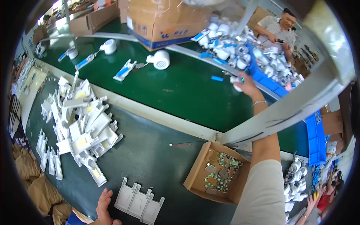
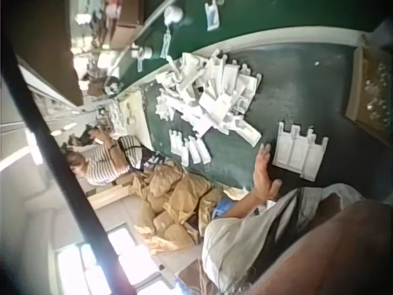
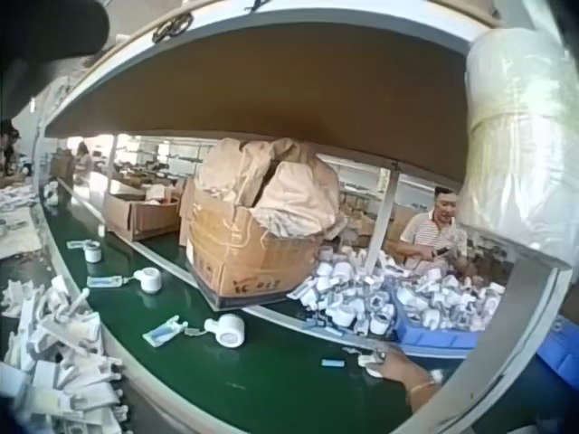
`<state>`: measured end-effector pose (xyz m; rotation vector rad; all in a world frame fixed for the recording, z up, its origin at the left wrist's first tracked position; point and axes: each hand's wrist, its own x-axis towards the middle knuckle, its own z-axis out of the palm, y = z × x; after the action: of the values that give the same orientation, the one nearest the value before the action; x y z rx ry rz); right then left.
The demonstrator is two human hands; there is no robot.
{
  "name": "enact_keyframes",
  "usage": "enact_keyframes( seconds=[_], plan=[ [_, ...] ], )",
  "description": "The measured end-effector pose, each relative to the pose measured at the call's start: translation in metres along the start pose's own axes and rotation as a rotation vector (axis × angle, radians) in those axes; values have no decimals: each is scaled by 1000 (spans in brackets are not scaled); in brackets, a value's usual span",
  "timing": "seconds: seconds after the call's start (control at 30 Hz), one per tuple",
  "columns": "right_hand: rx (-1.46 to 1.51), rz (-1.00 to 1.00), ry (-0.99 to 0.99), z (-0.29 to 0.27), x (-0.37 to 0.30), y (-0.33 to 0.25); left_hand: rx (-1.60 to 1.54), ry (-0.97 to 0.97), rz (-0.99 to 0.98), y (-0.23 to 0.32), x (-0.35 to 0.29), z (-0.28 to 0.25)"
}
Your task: The recorder is assembling electronic module components into plastic housings on a factory production line.
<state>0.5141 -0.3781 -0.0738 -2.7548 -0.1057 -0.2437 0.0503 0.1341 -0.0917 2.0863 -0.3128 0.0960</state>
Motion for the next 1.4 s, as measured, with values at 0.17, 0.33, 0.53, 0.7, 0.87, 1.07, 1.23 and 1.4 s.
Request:
enact_keyframes(
  seconds=[0.17,0.33,0.53,0.7,0.87,1.07,1.23,1.4],
  plan=[
    [633,-86,-164,-19,-99,15,94,-42,69,-2,2,-3],
    [70,7,224,-103,-222,-56,-102,39,33,-2,5,-4],
    [254,-178,325,-193,-332,-125,-18,93,315,46,36,-7],
    [643,-251,167,-214,-392,-153,-321,-153,530,139,104,44],
    [831,-373,108,-155,-422,-191,-863,-797,-65,165,102,106],
    [957,-374,126,-107,-450,-189,-1022,-716,-218,133,43,98],
    [877,-456,102,-94,-448,-214,-941,-446,-233,126,13,87],
    [860,-434,72,-93,-454,-230,-658,-270,-104,118,7,73]
  ],
)
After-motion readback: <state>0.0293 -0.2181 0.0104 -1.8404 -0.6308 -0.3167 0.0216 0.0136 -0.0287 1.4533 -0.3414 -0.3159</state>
